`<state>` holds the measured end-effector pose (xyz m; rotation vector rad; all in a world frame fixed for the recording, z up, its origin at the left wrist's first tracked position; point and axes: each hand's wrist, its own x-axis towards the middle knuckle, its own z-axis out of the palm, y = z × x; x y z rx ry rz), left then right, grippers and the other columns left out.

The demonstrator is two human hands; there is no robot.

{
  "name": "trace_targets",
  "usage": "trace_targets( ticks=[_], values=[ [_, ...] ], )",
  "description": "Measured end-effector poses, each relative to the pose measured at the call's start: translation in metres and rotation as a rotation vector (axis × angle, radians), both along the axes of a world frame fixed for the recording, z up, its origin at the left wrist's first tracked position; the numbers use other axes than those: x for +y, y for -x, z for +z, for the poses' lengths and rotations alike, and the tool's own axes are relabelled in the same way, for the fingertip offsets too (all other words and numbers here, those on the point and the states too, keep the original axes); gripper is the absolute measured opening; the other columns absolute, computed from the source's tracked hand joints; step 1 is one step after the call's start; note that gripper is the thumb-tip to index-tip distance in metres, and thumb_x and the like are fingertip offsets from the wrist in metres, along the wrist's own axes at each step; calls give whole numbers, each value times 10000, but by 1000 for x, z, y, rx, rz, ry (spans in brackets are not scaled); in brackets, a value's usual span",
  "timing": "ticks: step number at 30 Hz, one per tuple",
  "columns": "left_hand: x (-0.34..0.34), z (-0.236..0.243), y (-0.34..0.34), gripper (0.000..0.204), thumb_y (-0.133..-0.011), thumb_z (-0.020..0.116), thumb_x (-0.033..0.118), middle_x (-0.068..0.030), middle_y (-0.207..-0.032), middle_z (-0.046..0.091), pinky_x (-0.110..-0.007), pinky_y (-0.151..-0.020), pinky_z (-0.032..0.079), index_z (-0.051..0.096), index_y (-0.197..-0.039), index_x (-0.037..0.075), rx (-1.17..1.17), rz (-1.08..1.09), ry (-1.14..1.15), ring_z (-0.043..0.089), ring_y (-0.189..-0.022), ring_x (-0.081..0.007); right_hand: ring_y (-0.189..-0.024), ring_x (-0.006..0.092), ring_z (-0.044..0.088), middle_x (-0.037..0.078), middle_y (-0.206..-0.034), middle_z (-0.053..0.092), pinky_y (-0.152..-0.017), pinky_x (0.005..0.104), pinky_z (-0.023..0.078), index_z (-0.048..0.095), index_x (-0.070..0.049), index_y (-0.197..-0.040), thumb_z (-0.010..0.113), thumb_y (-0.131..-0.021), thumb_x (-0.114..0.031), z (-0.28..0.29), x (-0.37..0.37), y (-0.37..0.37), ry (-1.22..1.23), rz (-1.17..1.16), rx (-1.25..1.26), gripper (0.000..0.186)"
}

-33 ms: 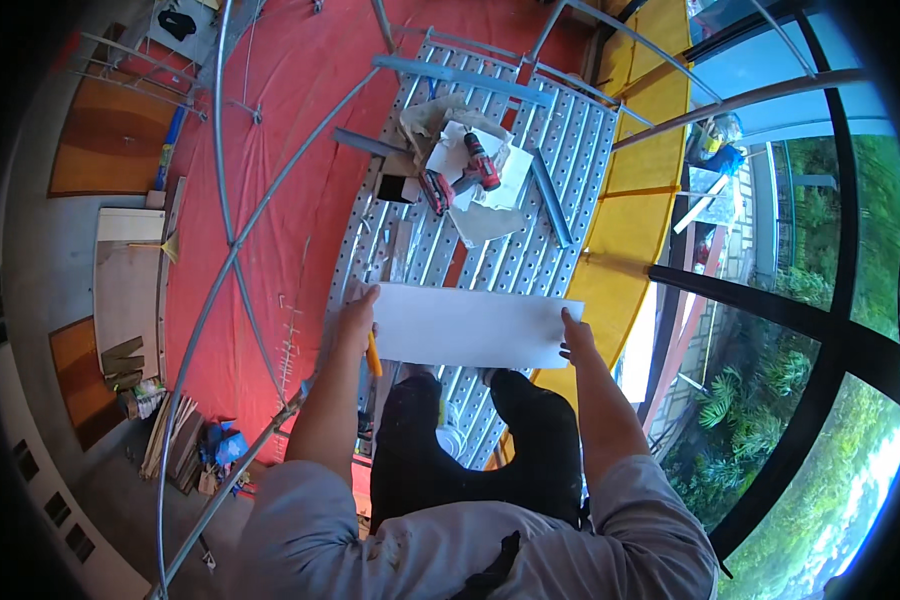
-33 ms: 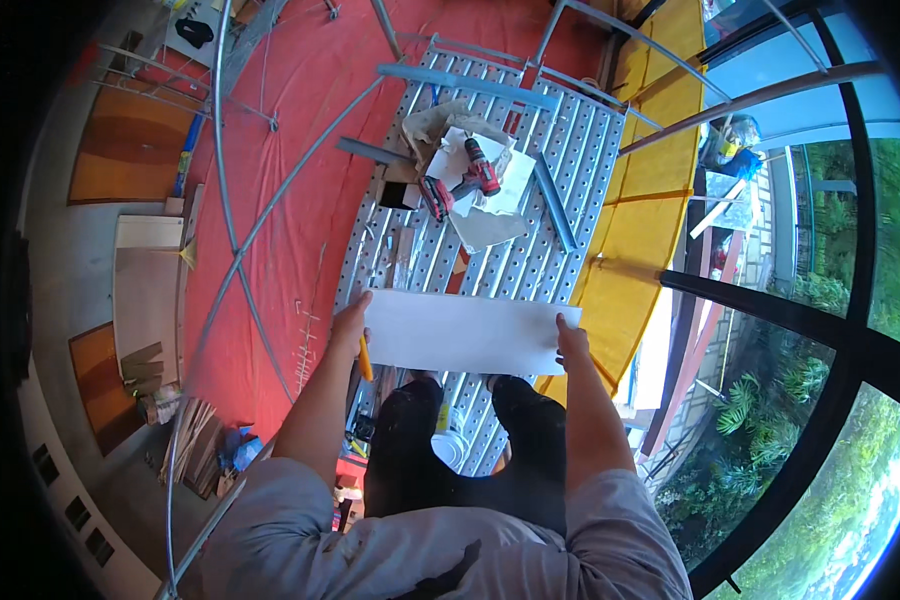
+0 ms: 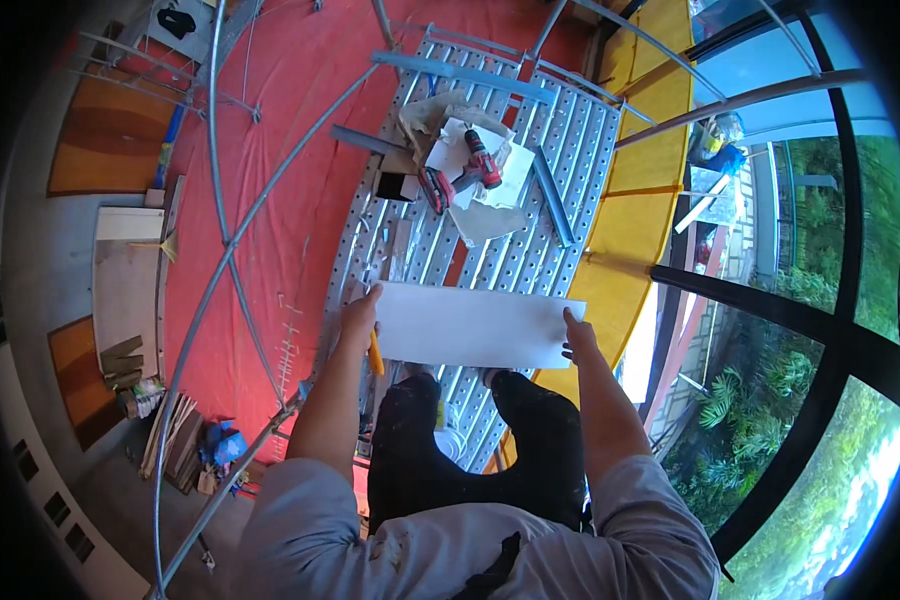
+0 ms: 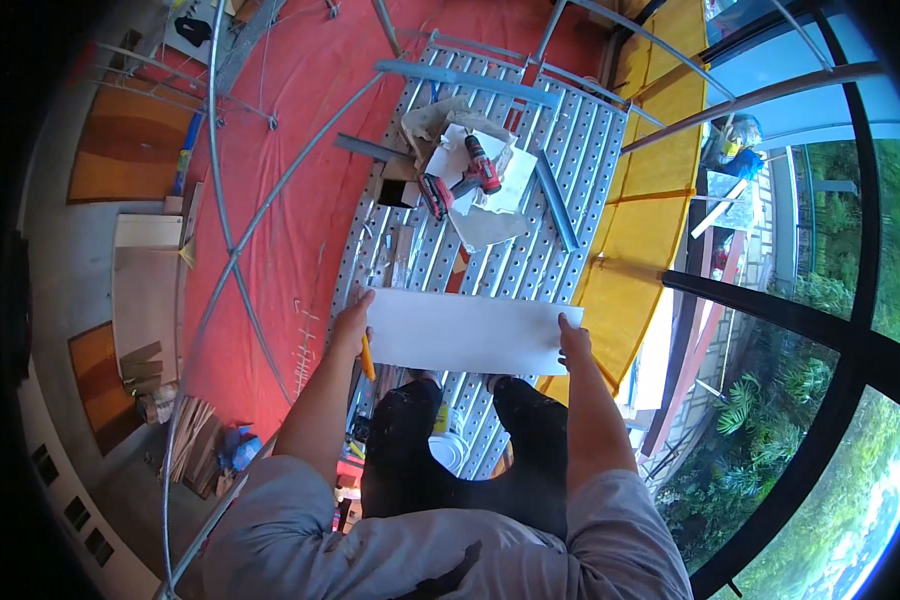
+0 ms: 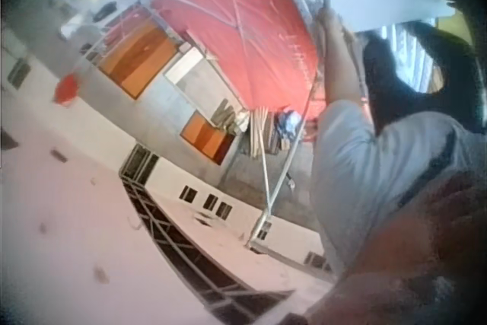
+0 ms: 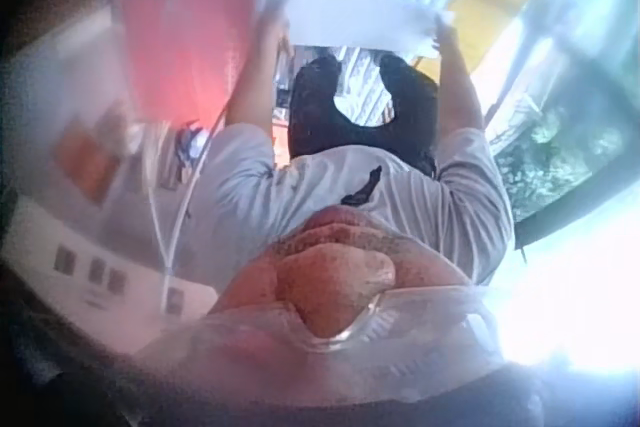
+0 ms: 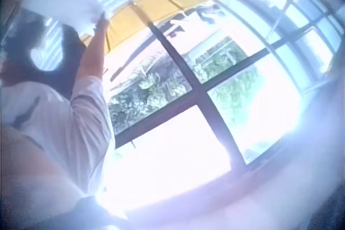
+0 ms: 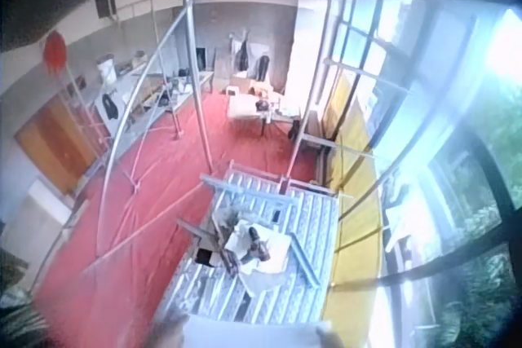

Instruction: The person uses a utility knife to cut a rectangular piece of white paneling while crouched on scaffolding, then holds the cut piece up to a hole in the ceiling.

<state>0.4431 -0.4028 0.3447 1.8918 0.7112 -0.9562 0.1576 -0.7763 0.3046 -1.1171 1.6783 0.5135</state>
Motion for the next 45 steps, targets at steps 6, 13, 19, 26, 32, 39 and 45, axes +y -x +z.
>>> trace_targets(
  ticks=[6,13,19,26,32,39,45],
  values=[
    [-2,-129,5,486,-864,734,547,-15,-653,500,-315,-398,370,626,-806,76,96,45,96,466,-461,-144,-1212,472,530,201,-1459,455,-927,601,477,407,-60,-1492,649,-861,-680,-110,-9,2,-51,9,63,917],
    [-13,-259,-3,474,-868,721,568,-8,-696,505,-300,-406,381,654,-928,103,163,-27,143,452,-485,-141,-1106,416,600,183,-1372,557,-846,580,504,474,-68,-1456,622,-865,-698,-231,-22,-2,84,-138,140,877],
    [-5,-338,4,517,-865,717,593,-13,-749,521,-292,-458,424,651,-965,90,224,-24,106,475,-538,-148,-1103,421,587,179,-1403,539,-849,585,494,450,-79,-1482,596,-870,-715,-306,-19,-5,122,-113,157,895],
    [-27,-384,12,600,-859,720,601,-66,-835,572,-307,-473,461,649,-1014,25,167,-87,97,547,-619,-187,-1292,447,478,134,-1541,410,-960,583,435,366,-194,-1533,660,-842,-694,-351,-27,10,148,-180,98,902],
    [-19,-402,4,621,-880,690,587,-113,-767,655,-351,-462,504,679,-947,-31,45,-169,-79,649,-577,-210,-1142,424,585,150,-1401,537,-794,589,525,446,-74,-1464,705,-816,-662,-364,-4,-5,221,26,167,913],
    [-25,-362,38,522,-856,737,408,-230,-993,700,-494,-799,568,655,-1119,-35,-594,-721,-252,704,-900,-390,-1317,336,532,216,-1438,532,-1094,405,413,541,-14,-1414,780,-808,-534,-397,-51,79,449,415,75,834],
    [95,-361,96,731,-785,744,346,-281,-1302,558,-488,-1016,480,479,-1353,-29,-494,-761,-484,576,-1201,-429,-1249,298,597,154,-1337,641,-1038,412,461,607,-24,-1358,826,-796,-464,-411,-8,50,411,466,16,746]
  ],
)
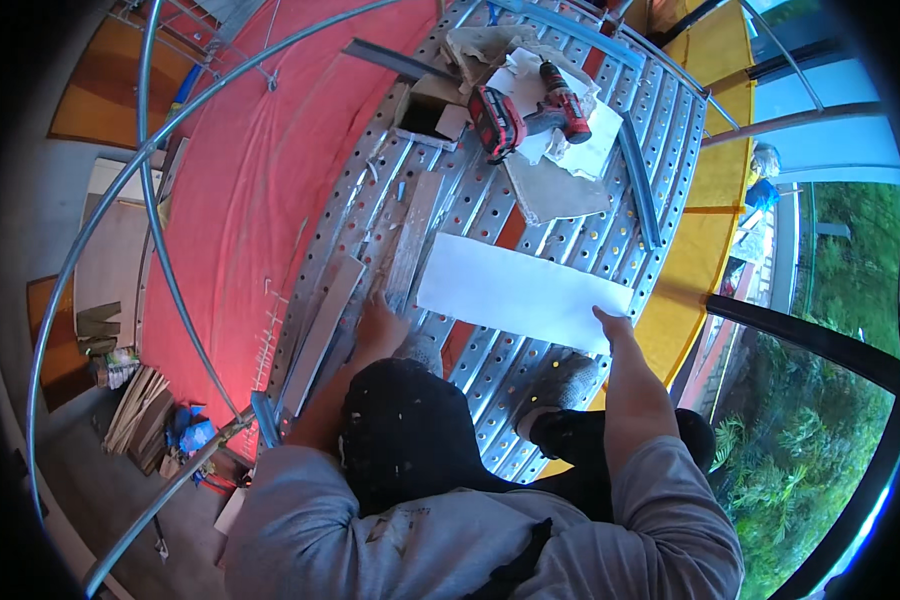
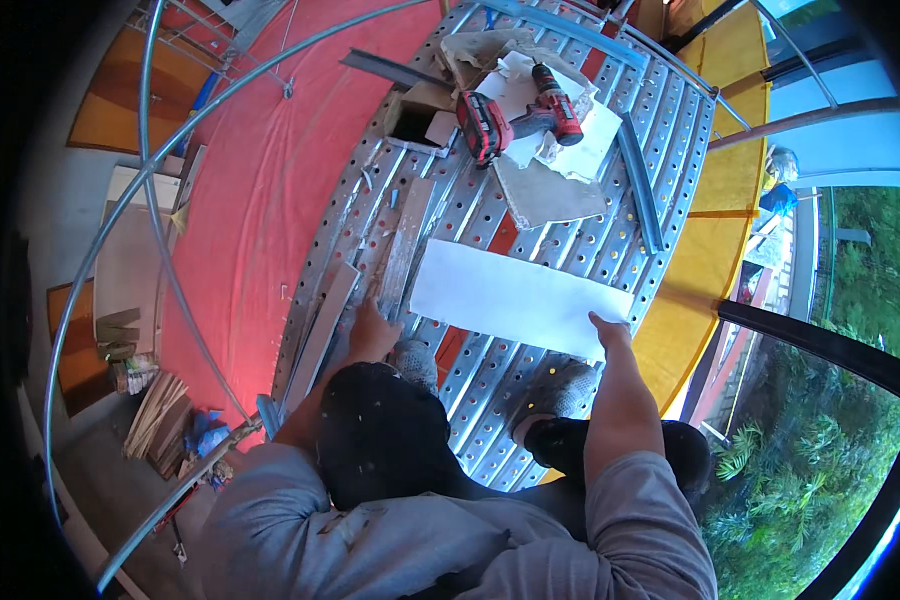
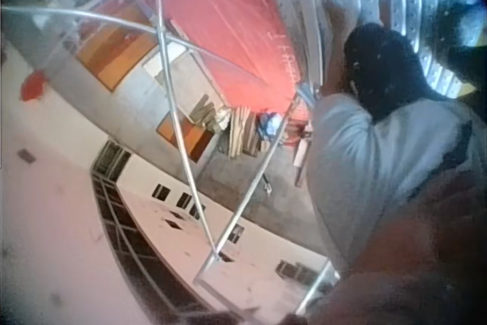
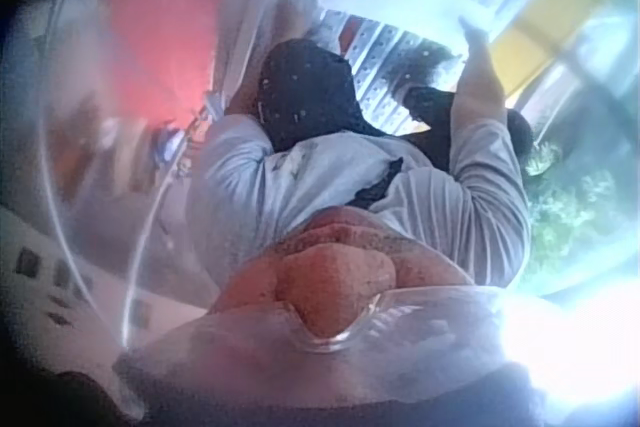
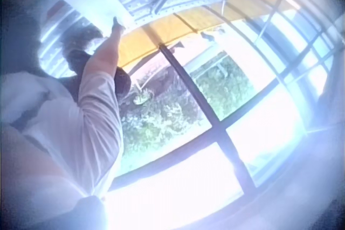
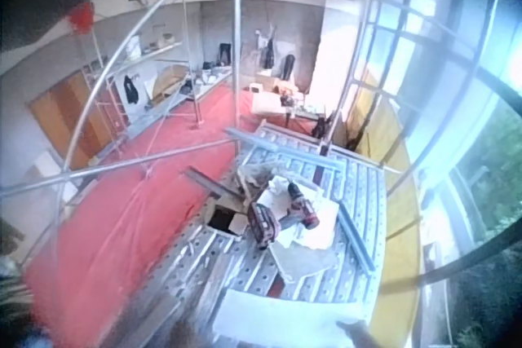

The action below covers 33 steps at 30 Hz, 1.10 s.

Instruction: The person uses a utility knife to cut a rectangular piece of white paneling while crouched on scaffolding, then holds the cut piece up to a hole in the ceiling.

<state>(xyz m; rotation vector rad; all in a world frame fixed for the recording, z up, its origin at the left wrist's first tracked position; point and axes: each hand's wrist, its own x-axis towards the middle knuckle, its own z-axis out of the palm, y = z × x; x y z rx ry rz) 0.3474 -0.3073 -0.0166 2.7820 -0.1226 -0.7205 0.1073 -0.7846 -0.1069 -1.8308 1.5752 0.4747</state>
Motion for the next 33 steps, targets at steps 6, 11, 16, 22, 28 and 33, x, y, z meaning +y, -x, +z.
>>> trace_targets(
  ticks=[6,11,16,22,28,33],
  values=[
    [-2,9,13,721,-755,752,371,-285,-1263,579,-490,-1010,481,509,-1287,-50,32,27,55,582,-1188,-431,-1260,407,564,164,-1384,596,-969,624,471,563,-34,-1396,847,-761,-507,16,-10,15,-27,-57,19,841],
    [39,47,3,731,-755,766,366,-280,-1161,641,-509,-973,498,496,-1284,-60,56,64,-8,631,-1102,-451,-1313,471,494,187,-1469,510,-942,739,428,506,-61,-1445,839,-758,-538,59,67,-37,-254,-32,-53,901],
    [25,56,3,701,-777,771,334,-271,-1080,689,-506,-921,528,484,-1300,-36,105,99,-50,664,-1038,-456,-1422,447,370,188,-1574,373,-1010,725,382,256,-103,-1583,807,-766,-596,89,81,-42,-335,-63,-115,1102],
    [24,64,-2,574,-818,710,259,-267,-1112,689,-521,-897,530,524,-1298,6,-14,173,-88,666,-1061,-440,-1469,422,306,273,-1576,320,-1142,570,342,227,-15,-1572,795,-735,-648,87,90,-22,-140,277,16,1193],
    [-6,66,23,395,-875,562,199,-221,-1057,716,-510,-853,556,573,-1235,37,86,-82,-82,705,-1013,-371,-1464,396,330,286,-1527,405,-1186,403,328,304,65,-1526,730,-780,-670,105,156,-57,-46,730,-12,1130],
    [0,32,25,387,-900,544,225,-225,-1050,716,-524,-850,554,560,-1227,19,76,-51,-101,703,-1005,-393,-1401,398,433,295,-1501,437,-1163,406,354,329,70,-1514,749,-786,-634,117,197,-70,-167,848,-92,1096]
  ],
)
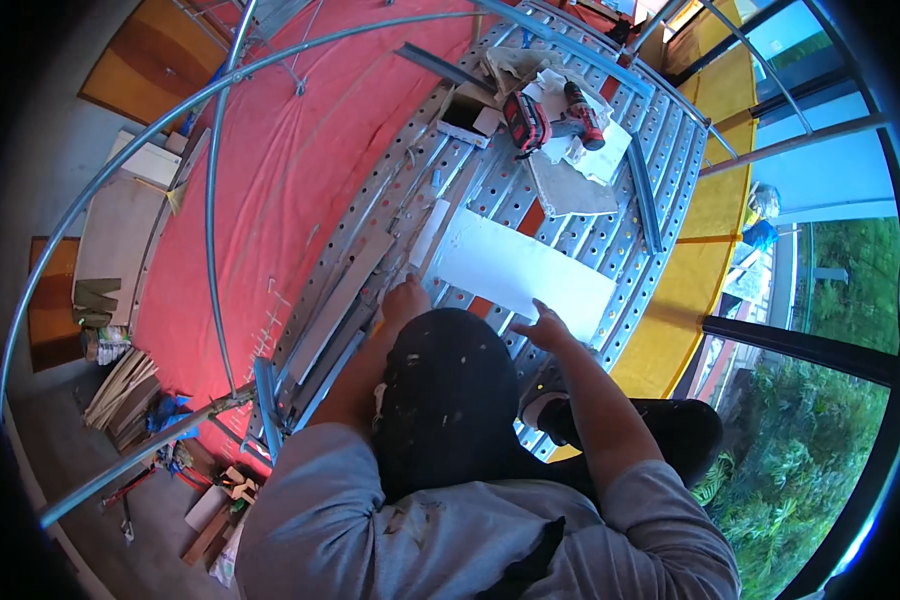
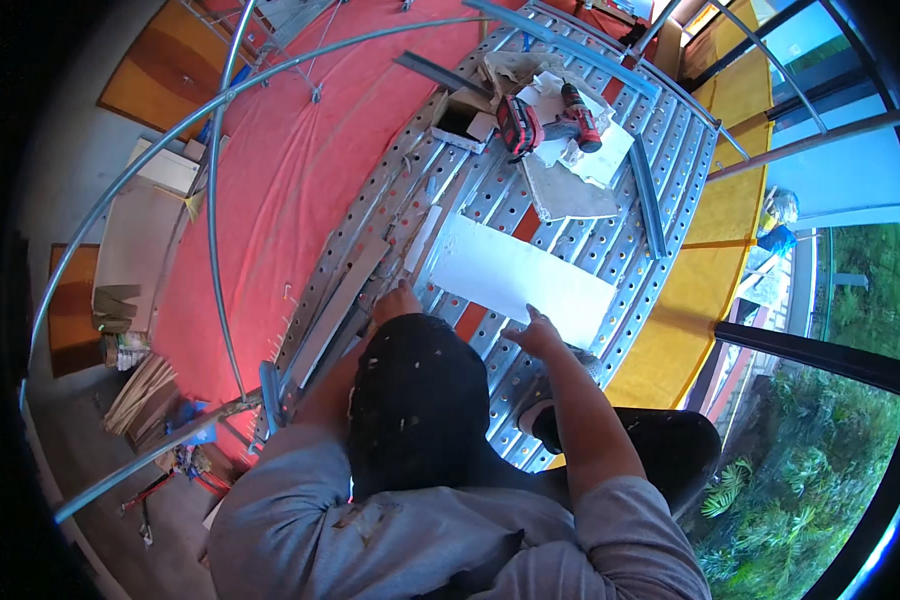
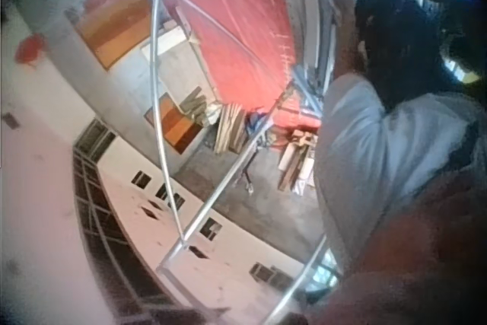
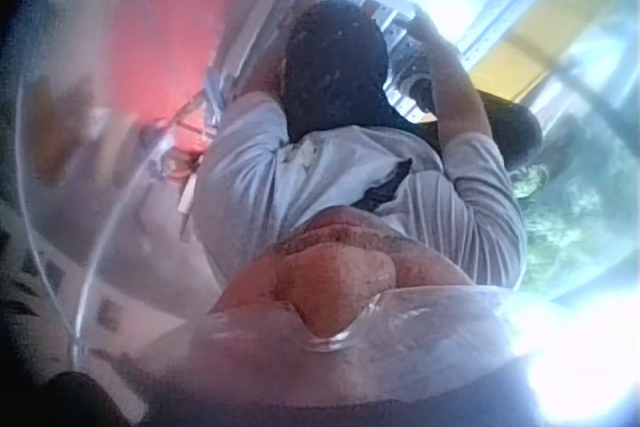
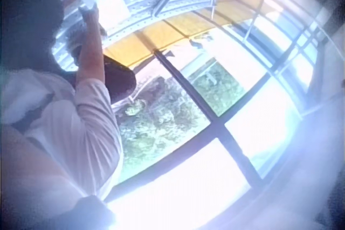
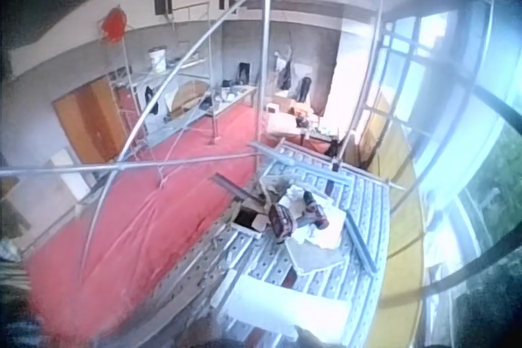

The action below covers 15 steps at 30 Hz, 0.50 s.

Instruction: The person uses a utility knife to cut a rectangular piece of white paneling while crouched on scaffolding, then holds the cut piece up to a hole in the ceiling.

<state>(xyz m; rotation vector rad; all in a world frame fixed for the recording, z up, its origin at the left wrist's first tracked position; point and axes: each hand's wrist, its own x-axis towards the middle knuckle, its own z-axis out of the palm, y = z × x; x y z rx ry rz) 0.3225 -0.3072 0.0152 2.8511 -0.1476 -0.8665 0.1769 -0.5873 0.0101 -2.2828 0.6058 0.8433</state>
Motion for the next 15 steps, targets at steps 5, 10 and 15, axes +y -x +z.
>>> trace_targets(
  ticks=[5,10,15],
  values=[
    [38,-20,19,426,-912,555,294,-231,-1072,710,-532,-839,554,547,-1232,14,89,-41,47,707,-978,-406,-1363,396,485,280,-1471,483,-1138,422,387,357,41,-1509,747,-792,-627,1,4,-1,-94,-30,44,1054],
    [57,5,39,574,-879,636,464,-241,-1079,704,-512,-843,550,563,-1236,22,184,-20,45,697,-997,-404,-1336,391,517,268,-1444,518,-1118,425,410,379,37,-1498,733,-788,-671,-37,-10,11,-115,-68,86,1063],
    [-15,53,11,498,-891,629,451,-207,-1072,716,-510,-840,546,624,-1230,87,68,-123,411,708,-970,-376,-1341,379,516,257,-1442,526,-1111,418,419,434,37,-1467,712,-789,-704,-100,-106,56,70,34,27,1041]
  ],
)
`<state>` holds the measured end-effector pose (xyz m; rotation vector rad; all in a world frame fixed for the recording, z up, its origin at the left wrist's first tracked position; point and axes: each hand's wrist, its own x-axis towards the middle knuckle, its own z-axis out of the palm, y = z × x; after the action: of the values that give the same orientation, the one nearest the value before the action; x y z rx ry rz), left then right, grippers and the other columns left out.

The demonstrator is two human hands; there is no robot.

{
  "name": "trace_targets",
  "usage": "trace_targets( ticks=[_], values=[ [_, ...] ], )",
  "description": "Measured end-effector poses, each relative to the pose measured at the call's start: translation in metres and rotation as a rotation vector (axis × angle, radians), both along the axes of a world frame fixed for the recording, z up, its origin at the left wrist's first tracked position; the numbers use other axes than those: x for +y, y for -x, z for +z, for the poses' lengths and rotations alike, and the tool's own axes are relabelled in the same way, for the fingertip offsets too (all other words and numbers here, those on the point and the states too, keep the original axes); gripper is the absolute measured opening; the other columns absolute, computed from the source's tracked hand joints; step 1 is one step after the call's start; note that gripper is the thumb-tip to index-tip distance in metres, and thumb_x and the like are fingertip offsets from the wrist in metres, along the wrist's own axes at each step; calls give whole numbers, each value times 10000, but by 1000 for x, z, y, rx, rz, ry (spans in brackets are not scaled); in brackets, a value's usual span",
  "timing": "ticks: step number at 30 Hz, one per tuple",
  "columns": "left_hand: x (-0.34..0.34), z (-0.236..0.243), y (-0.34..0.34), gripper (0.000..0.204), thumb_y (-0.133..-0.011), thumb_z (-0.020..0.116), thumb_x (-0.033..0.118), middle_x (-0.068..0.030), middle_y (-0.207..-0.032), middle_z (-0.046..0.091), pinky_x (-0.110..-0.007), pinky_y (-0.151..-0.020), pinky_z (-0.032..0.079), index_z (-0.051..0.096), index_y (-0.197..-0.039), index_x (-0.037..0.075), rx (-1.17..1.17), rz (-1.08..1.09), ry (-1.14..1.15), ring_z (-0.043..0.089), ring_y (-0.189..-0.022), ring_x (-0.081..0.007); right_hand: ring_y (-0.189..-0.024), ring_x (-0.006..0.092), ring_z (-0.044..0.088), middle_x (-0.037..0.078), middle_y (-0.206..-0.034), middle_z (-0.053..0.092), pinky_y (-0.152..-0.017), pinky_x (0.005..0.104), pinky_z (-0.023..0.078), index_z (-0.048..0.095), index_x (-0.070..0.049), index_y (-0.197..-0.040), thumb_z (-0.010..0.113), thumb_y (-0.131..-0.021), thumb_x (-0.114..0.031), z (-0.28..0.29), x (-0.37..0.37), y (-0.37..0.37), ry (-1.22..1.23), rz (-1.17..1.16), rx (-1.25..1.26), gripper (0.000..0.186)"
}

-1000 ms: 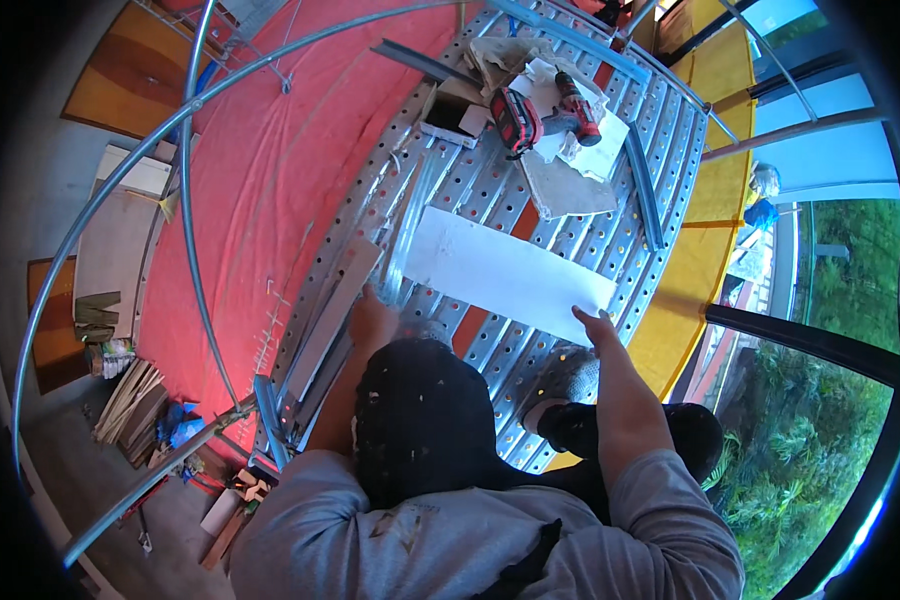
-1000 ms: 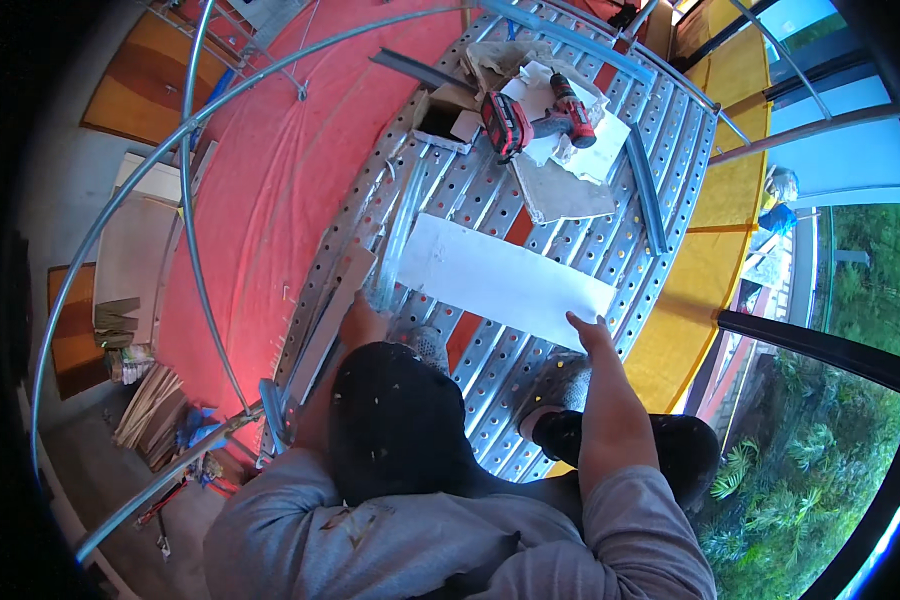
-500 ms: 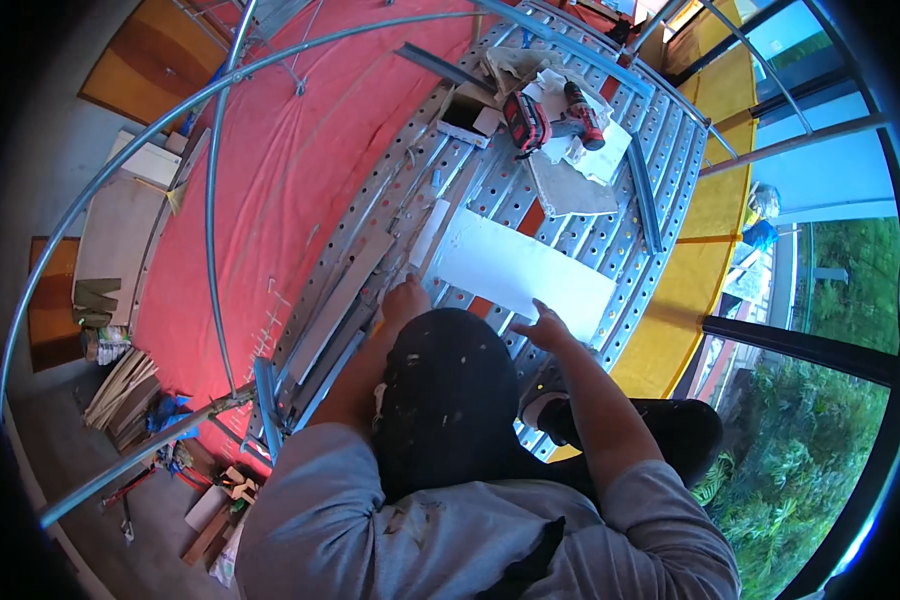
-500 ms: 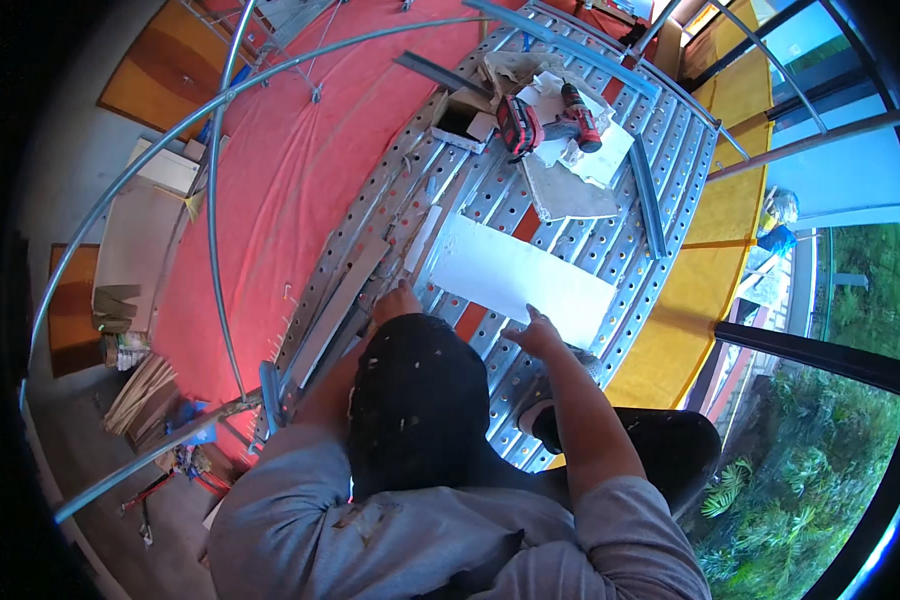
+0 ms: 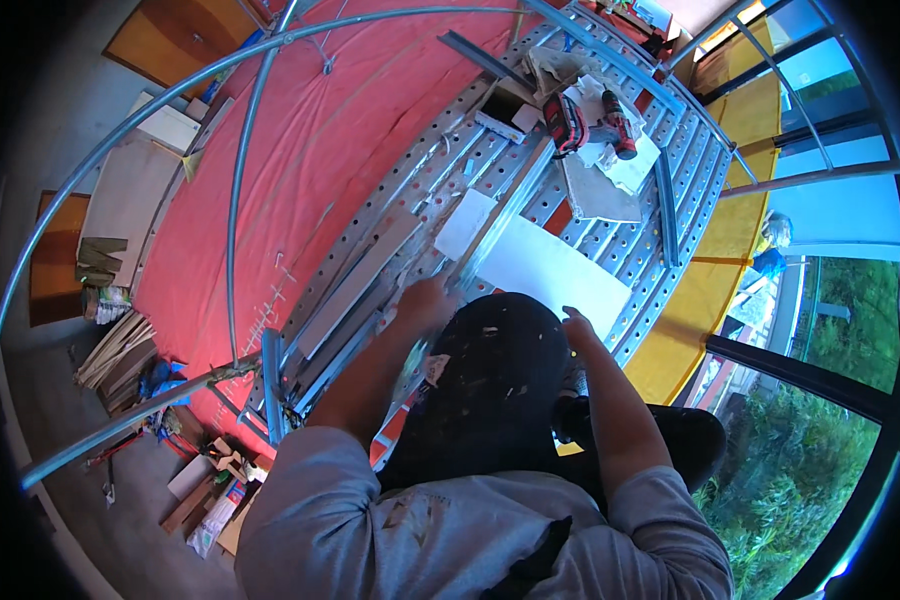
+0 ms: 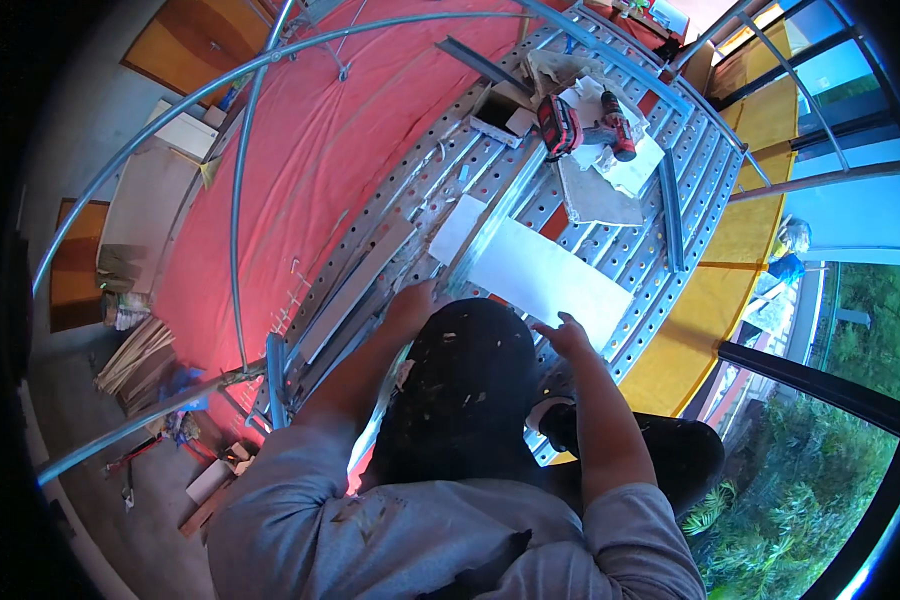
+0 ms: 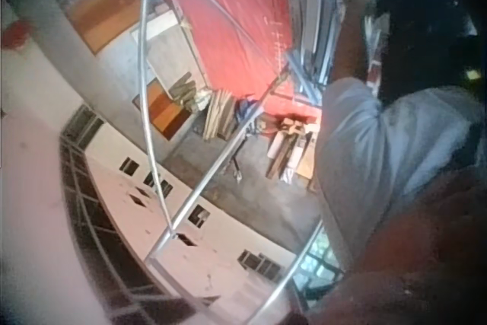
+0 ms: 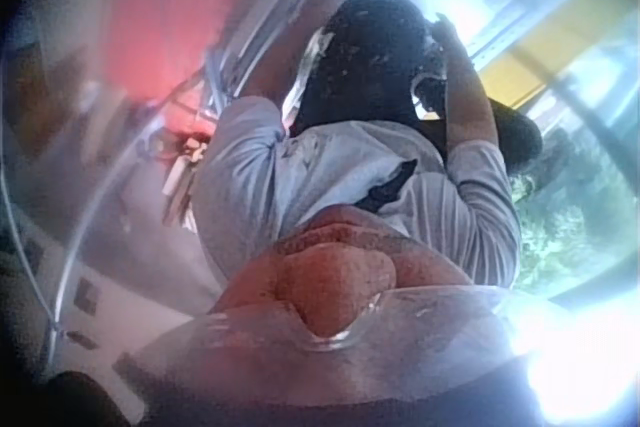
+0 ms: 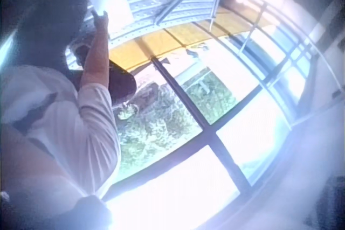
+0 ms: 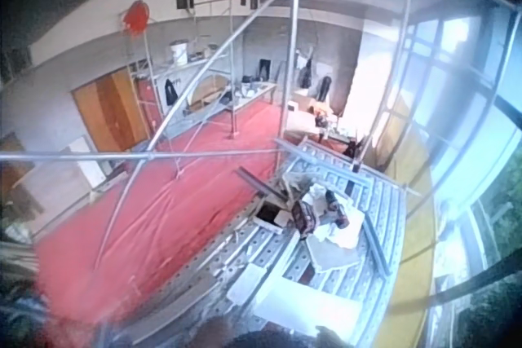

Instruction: The person uses a utility knife to cut a rectangular piece of white paneling while crouched on scaffolding, then holds the cut piece up to a hole in the ceiling.

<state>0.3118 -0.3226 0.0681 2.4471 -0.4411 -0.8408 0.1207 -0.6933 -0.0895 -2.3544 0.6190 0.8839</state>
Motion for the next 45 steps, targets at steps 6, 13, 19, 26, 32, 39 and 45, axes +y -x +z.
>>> trace_targets(
  ticks=[6,13,19,26,32,39,45],
  values=[
    [17,-13,-2,382,-879,638,371,-220,-1011,719,-533,-822,543,656,-1054,32,-73,117,-179,704,-951,-396,-1274,363,578,254,-1401,566,-1064,396,463,469,34,-1443,703,-851,-600,14,57,-26,-147,-4,-16,898],
    [49,-25,17,522,-822,709,365,-246,-1151,668,-529,-823,556,578,-1187,15,-52,194,-160,701,-971,-403,-1006,310,711,237,-1145,708,-886,385,557,521,35,-1387,698,-899,-449,-2,55,-31,-392,-334,-82,710],
    [147,-61,103,537,-845,706,300,-214,-1262,629,-522,-855,557,554,-1272,11,-9,169,-377,696,-1014,-399,-1126,328,671,229,-1217,686,-970,403,527,549,16,-1373,690,-902,-427,13,85,-34,-639,-597,-29,661],
    [157,-51,115,534,-801,727,328,-219,-1049,705,-481,-885,551,609,-1232,35,162,90,-378,695,-1023,-374,-1195,358,631,214,-1300,649,-1032,383,488,568,25,-1352,689,-894,-470,21,41,-33,-151,106,-129,686],
    [185,-62,120,573,-751,714,360,-212,-1145,691,-475,-925,528,643,-1253,93,227,-28,-131,673,-1055,-382,-1229,357,609,247,-1316,627,-1041,393,483,593,23,-1327,683,-892,-493,29,61,-43,-253,-91,-80,682],
    [192,-93,105,504,-761,677,373,-235,-1174,678,-484,-949,520,690,-1189,108,277,112,-86,667,-1064,-407,-1221,319,612,148,-1114,737,-1027,379,495,710,-55,-1169,626,-914,-285,6,46,-33,-488,-283,-210,354],
    [205,-90,105,449,-830,629,387,-279,-1104,671,-526,-905,510,657,-1099,29,126,300,-221,650,-1038,-448,-1244,294,600,103,-1138,739,-1035,359,490,741,-91,-1132,586,-930,-249,3,74,-37,-468,153,-292,300]
  ],
)
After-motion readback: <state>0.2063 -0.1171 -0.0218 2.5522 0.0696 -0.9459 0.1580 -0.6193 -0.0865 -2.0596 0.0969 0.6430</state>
